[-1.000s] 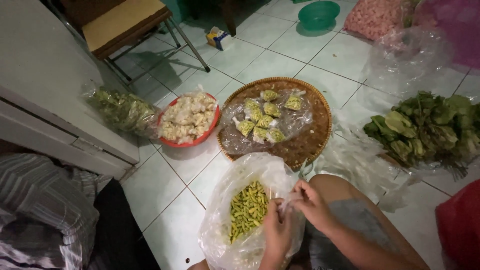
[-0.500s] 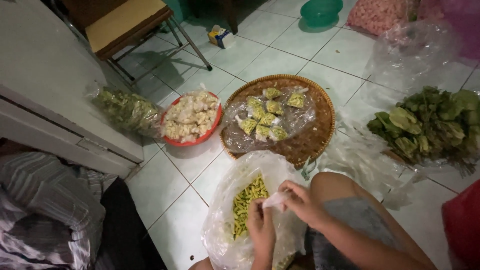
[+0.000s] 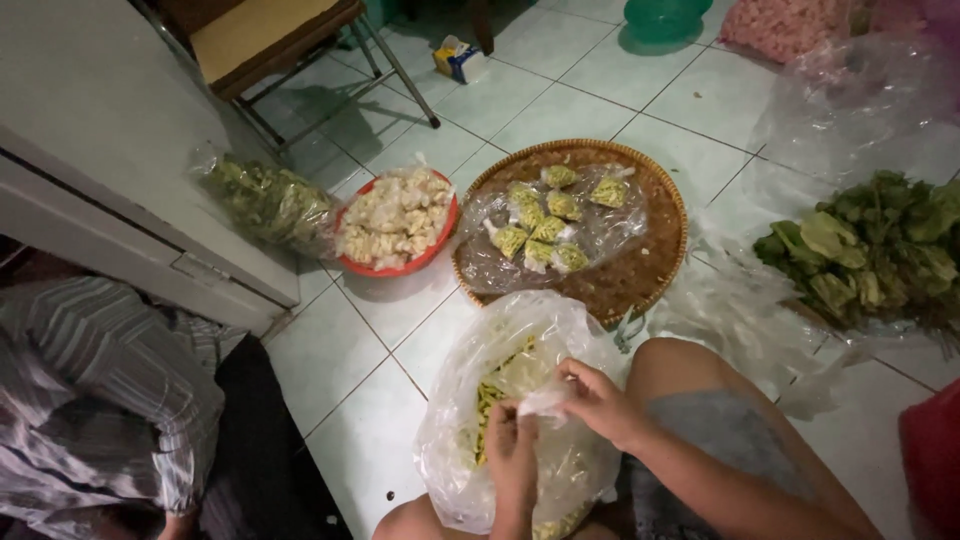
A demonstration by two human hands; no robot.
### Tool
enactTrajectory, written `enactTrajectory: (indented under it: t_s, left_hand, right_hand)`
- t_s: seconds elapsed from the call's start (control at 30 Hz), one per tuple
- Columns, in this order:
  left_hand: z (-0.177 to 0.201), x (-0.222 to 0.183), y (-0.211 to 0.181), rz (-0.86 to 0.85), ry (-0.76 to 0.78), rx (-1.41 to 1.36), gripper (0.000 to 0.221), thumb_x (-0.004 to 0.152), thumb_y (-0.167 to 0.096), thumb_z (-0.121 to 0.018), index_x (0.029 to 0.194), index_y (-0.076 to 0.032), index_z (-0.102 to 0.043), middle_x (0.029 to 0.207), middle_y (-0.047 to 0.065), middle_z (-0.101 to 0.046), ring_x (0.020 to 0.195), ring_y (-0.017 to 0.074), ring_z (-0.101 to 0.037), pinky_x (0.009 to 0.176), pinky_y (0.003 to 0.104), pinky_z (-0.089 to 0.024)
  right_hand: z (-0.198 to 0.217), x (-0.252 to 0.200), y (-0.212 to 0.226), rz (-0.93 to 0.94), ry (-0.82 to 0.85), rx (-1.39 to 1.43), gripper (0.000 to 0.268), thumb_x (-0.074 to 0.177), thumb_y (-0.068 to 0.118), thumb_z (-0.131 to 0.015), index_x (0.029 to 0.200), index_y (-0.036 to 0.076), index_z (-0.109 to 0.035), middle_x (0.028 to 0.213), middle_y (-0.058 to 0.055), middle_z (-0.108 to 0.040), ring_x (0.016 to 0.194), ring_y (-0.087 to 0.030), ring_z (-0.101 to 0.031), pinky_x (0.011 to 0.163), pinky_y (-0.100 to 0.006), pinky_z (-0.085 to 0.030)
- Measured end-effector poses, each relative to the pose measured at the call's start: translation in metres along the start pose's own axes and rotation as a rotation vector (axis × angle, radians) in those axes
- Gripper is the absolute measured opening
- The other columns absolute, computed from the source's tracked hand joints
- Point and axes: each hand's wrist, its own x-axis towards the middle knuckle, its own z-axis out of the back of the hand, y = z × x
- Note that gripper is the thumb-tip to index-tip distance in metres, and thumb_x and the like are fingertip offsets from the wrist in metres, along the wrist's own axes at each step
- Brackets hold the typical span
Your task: The person sits on the floor and repeatedly scoops small green items from a plastic bag, places them into small clear wrappers, folds the wrappers into bundles, and sets them on a woven tray. Another person nearby is also handling similar green items.
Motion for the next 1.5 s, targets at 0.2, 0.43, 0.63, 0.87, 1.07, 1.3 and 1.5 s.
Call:
enactTrajectory:
  t_s: [0.2,0.43,0.63,0.87,1.07,1.3,1.5]
  left_hand:
    - [-0.005,-0.005,-0.025,0.253,-0.163,-0.299,0.007,0.098,-0.009,-0.057,0.103,-0.01,-0.061,0.093,0.007,-0.062,0.08,0.0187,-0.055,0.074,0.034,-0.043]
    - [0.01,0.0,0.001,0.003,-0.006,0.034,0.027,0.084,0.011,-0.065,0.103,-0.008,-0.061,0.096,0.007,-0.067,0.077,0.0171,-0.065,0.063,0.026,-0.056]
    - [0.012,0.007,0.02,0.209,-0.251,-0.345,0.029,0.088,0.009,-0.046,0.101,-0.008,-0.066,0.084,0.006,-0.064,0.066,0.0153,-0.05,0.058,0.029,-0.039]
    - [0.008,-0.02,-0.004,-0.001,-0.122,0.04,0.013,0.102,-0.002,-0.057,0.112,-0.01,-0.055,0.07,0.002,-0.06,0.049,0.0087,-0.04,0.043,0.022,-0.031]
    - [0.027,-0.023,-0.005,-0.41,0.133,1.048,0.033,0.094,0.003,-0.054,0.122,-0.005,-0.068,0.079,0.009,-0.062,0.06,0.0214,-0.054,0.051,0.035,-0.048]
    - [0.055,-0.037,-0.031,-0.664,0.741,1.053,0.026,0.087,0.009,-0.067,0.101,-0.012,-0.074,0.111,0.006,-0.07,0.091,0.0224,-0.064,0.082,0.042,-0.051]
    - [0.063,-0.031,-0.018,-0.357,0.712,1.287,0.05,0.081,0.017,-0.052,0.119,-0.013,-0.065,0.109,0.009,-0.068,0.097,0.0317,-0.064,0.105,0.057,-0.038]
  right_hand:
    - [-0.008,0.003,0.0,-0.028,0.103,-0.19,0.01,0.088,0.013,-0.064,0.096,0.012,-0.058,0.087,-0.002,-0.056,0.075,-0.013,-0.055,0.065,-0.025,-0.045]
    - [-0.018,-0.002,0.001,-0.141,-0.039,0.016,0.023,0.083,0.005,-0.067,0.099,0.016,-0.054,0.09,-0.006,-0.065,0.077,-0.018,-0.061,0.07,-0.026,-0.046]
    - [-0.022,-0.001,-0.005,0.181,0.279,0.006,0.018,0.098,0.005,-0.058,0.096,0.013,-0.074,0.075,0.002,-0.057,0.062,-0.009,-0.047,0.061,-0.023,-0.042]
    - [-0.025,0.01,0.009,0.305,0.058,-0.821,0.026,0.092,0.012,-0.064,0.11,0.022,-0.079,0.08,0.002,-0.065,0.063,-0.011,-0.054,0.048,-0.025,-0.043]
    - [-0.034,0.02,0.0,-0.336,0.249,-1.194,0.017,0.096,0.018,-0.058,0.085,0.022,-0.071,0.071,0.005,-0.062,0.068,-0.012,-0.058,0.065,-0.028,-0.046]
    - [-0.025,0.0,0.045,-0.122,0.678,-1.211,0.029,0.082,0.011,-0.068,0.108,0.023,-0.069,0.119,0.003,-0.064,0.121,-0.018,-0.054,0.117,-0.047,-0.019]
    - [0.014,-0.008,0.058,-0.184,0.75,-1.056,0.036,0.102,0.033,-0.053,0.136,0.035,-0.064,0.07,0.007,-0.064,0.052,-0.008,-0.047,0.08,-0.032,-0.033]
